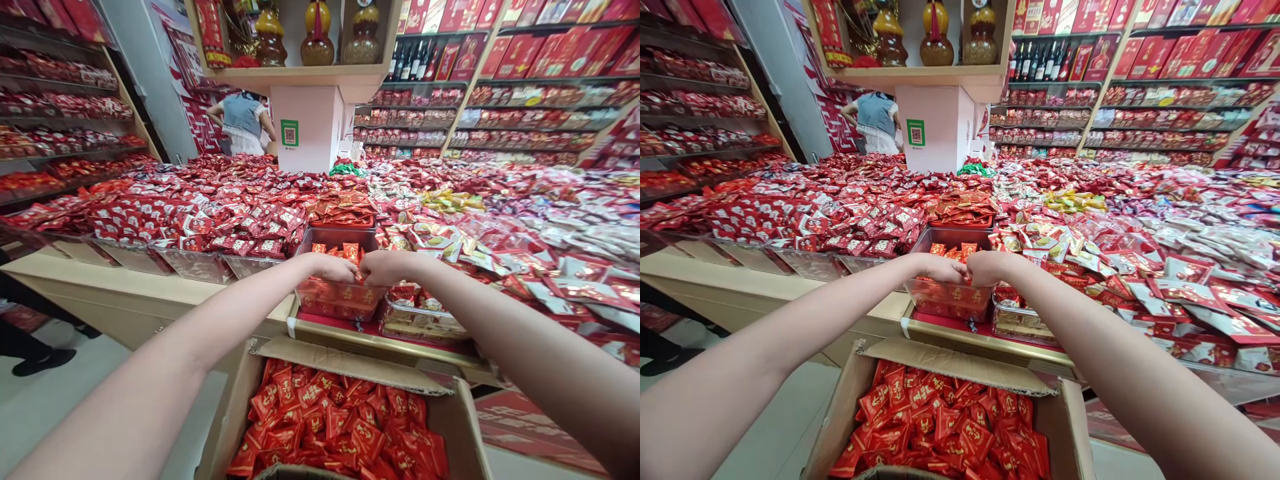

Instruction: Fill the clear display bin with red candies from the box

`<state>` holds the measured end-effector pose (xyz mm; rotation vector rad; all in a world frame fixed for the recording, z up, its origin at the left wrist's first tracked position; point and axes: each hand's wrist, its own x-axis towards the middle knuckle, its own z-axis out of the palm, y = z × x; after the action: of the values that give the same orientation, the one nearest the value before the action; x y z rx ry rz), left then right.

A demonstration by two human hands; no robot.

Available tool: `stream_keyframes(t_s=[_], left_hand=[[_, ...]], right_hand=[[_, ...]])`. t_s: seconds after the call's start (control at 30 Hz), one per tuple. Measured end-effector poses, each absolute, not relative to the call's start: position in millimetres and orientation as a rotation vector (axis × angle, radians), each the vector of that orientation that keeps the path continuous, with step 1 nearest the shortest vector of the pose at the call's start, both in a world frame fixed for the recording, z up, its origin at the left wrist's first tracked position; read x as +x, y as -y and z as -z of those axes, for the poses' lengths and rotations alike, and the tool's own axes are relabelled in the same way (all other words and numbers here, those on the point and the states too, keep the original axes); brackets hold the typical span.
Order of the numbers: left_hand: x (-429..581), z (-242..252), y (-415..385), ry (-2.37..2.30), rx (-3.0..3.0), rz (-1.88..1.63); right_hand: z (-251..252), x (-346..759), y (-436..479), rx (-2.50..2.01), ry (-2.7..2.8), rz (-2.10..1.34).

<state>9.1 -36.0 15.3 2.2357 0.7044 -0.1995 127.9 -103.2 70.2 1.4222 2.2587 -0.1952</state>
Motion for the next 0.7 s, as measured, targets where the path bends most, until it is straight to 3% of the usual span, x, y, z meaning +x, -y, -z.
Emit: stream_keyframes(t_s=[0.53, 0.7], left_hand=[[-7, -19, 48, -0.620, 2.209, 0.134], [-11, -25, 61, -0.606, 2.381, 0.125]], right_hand=[[-63, 140, 114, 1.545, -2.345, 0.256], [-79, 156, 147, 1.799, -2.613, 0.204]])
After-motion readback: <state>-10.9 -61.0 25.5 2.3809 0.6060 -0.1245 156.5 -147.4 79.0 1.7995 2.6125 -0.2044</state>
